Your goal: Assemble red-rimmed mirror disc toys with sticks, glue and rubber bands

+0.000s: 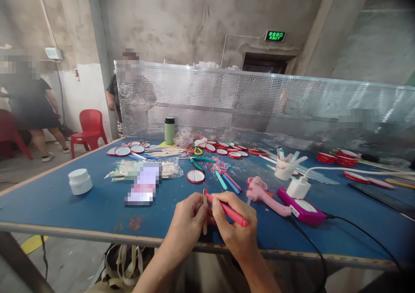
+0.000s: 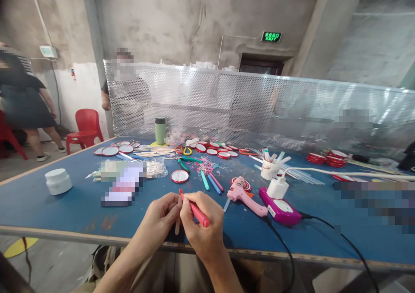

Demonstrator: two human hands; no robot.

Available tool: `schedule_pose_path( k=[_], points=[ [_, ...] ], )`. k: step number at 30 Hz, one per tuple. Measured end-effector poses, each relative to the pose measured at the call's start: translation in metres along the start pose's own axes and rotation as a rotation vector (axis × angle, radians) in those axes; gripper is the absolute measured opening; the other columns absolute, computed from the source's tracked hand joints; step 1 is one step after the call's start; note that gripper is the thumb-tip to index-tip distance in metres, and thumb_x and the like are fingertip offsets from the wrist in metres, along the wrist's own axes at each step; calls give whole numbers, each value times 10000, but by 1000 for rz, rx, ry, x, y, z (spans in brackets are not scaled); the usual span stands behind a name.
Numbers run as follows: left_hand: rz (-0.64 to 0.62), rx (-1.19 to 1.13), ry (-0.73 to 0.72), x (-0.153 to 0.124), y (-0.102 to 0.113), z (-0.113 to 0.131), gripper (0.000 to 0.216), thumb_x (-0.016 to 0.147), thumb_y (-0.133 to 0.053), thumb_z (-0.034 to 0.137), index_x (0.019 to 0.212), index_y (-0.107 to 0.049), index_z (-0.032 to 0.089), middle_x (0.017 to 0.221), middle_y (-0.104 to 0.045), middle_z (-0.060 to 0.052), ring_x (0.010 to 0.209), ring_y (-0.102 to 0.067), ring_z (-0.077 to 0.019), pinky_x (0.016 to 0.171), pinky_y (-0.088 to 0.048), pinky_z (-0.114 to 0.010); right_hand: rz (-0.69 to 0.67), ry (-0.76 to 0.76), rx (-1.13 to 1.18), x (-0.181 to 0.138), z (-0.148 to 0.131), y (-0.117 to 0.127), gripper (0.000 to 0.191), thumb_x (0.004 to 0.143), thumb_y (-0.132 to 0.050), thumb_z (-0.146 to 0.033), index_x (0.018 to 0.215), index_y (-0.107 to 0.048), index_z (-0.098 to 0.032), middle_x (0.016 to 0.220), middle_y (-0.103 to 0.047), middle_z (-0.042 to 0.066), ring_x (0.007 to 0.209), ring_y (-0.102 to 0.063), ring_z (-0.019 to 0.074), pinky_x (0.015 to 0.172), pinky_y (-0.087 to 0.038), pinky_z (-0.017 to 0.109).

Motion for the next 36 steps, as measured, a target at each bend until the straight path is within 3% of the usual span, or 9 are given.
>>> schedule_pose_path(
  k=[25,30,36],
  points=[
    [7,-49,15,1,1,2,247,891,-495,292,664,-491,194,455,-524,56,434,-468,-95,487,-373,-176,10,-27,-8,1,4,-1,128,888,-561,-114,848,-662,-181,737,-682,-1,646,-638,114,641,-499,213],
    [7,-40,12,1,0,0,256,897,-490,291,662,-508,189,461,-537,46,459,-539,-109,510,-420,-183,3,-19,-8,0,3,-1,130,891,-561,-119,849,-665,-186,733,-682,-4,645,-641,115,641,-509,219],
    [-64,-191,120,2,-4,-15,198,888,-500,347,904,-571,163,768,-722,-56,629,-712,-188,605,-545,-269,116,-140,-5,-3,11,19,146,922,-572,-190,1020,-676,-217,789,-705,-3,623,-662,122,628,-542,237]
  ],
)
Point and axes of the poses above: each hand's wrist, its own x-axis towards the middle knuckle, its own y-axis out of the back of the hand, z = x × y, the point moved 6 cm from there along x, towards the middle knuckle
